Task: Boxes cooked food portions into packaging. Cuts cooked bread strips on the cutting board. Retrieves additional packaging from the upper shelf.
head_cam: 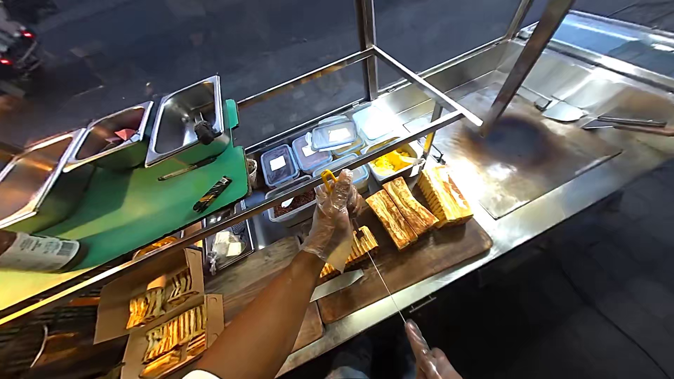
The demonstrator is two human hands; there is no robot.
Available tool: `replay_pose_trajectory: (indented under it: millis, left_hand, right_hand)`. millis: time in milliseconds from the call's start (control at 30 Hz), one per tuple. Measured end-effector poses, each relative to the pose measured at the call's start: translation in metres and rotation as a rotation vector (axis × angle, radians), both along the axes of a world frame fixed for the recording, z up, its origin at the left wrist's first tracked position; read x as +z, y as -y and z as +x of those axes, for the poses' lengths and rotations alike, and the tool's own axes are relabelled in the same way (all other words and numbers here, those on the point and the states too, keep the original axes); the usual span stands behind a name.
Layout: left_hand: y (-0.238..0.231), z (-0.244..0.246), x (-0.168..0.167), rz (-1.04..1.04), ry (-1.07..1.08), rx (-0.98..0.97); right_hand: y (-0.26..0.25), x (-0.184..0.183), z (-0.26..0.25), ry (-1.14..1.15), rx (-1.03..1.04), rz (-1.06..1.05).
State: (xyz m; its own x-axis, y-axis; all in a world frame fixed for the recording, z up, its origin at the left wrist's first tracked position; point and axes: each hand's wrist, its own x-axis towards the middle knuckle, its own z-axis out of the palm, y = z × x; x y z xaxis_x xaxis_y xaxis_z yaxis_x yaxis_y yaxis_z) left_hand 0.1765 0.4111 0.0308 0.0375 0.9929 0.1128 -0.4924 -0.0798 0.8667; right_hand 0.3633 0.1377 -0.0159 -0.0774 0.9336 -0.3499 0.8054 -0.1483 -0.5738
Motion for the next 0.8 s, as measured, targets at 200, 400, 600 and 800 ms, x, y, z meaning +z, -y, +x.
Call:
replay_pose_trajectory:
  millis: [200, 400, 600, 800]
  left_hand:
    - [-0.004, 0.004, -0.037, -0.018, -0.183, 0.069]
    - [-0.015, 0.001, -0.061, -0.02, -0.297, 0.139]
    - [-0.01, 0.004, -0.059, -0.012, -0.357, 0.156]
    - [-0.012, 0.0, -0.06, -0.034, -0.268, 0.158]
  right_hand:
    - [-0.108, -0.02, -0.059, 0.118, 0.075, -0.348]
    - [-0.043, -0.007, -0.037, 0.181, 0.032, -0.27]
    - [-0.124, -0.043, -0.076, 0.201, 0.086, -0.381]
    - [-0.05, -0.045, -0.042, 0.209, 0.051, -0.299]
